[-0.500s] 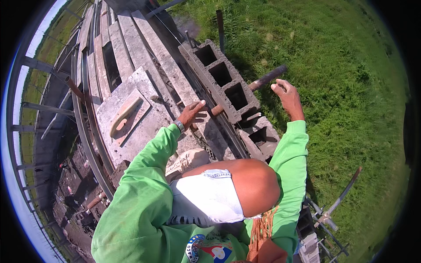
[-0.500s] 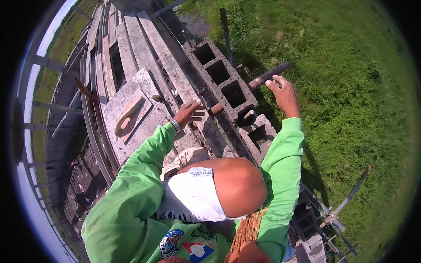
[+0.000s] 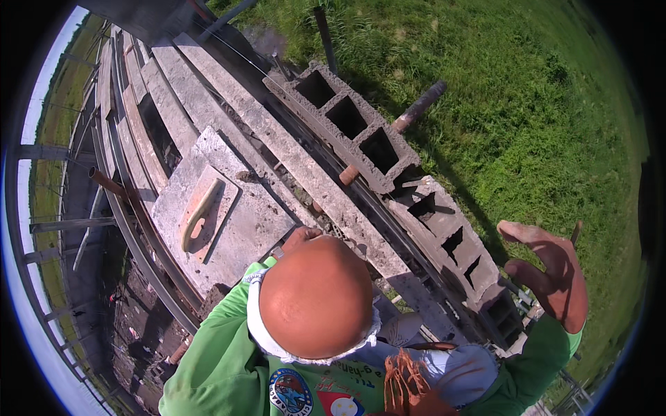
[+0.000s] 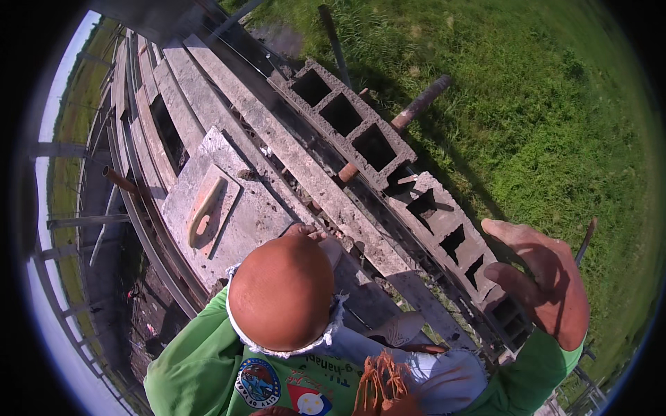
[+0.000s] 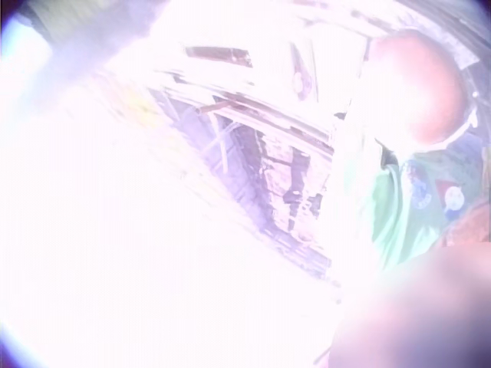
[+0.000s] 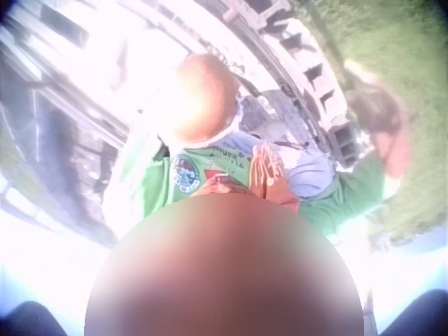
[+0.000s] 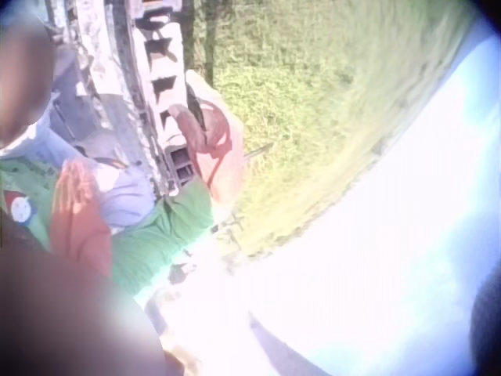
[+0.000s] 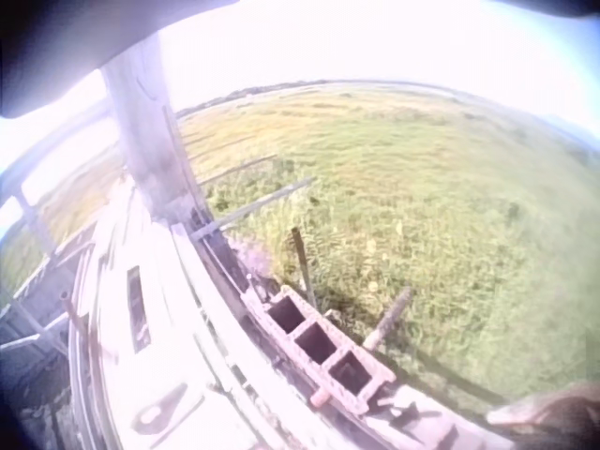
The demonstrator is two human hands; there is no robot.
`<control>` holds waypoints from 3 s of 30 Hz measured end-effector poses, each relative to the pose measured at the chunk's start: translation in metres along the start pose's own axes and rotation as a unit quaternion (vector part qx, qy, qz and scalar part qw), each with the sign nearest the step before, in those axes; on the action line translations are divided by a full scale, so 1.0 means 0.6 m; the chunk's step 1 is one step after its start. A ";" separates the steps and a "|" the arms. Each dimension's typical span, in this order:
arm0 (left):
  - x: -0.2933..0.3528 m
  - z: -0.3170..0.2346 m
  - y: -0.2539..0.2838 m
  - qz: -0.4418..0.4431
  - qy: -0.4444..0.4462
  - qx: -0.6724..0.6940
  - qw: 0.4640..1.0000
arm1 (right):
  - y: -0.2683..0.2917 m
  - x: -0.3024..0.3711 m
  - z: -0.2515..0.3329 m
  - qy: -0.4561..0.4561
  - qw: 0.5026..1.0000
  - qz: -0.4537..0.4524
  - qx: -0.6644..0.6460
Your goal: The person scoops wet concrete with a trowel and spreads it along a row of hollow concrete blocks. They then place a block into the mortar bed, tap it to level it, and continue applying mortar to the joints. The process repeats as additional blocks are laid and aligned.
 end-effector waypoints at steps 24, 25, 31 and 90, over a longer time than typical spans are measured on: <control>0.400 0.229 0.401 -0.125 0.341 -0.512 0.778 | -0.598 0.199 -0.367 -0.406 0.841 -0.047 -0.355; 0.395 0.236 0.393 -0.153 0.336 -0.509 0.778 | -0.603 0.202 -0.366 -0.409 0.838 -0.056 -0.357; 0.349 0.188 0.398 -0.106 0.355 -0.551 0.748 | -0.639 0.218 -0.345 -0.432 0.808 -0.118 -0.383; 0.027 -0.107 0.530 -0.384 -0.017 -0.616 0.687 | -0.554 -0.102 -0.135 -0.360 0.888 -0.031 -0.285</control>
Point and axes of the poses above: each hand's wrist, its own x-axis away from the middle knuckle, its own y-axis out of the back of the hand, z = x × y, the point moved 9 cm from there along -x, towards the middle knuckle, and after that the axes turned 3 degrees about z, right-handed, at the moved point
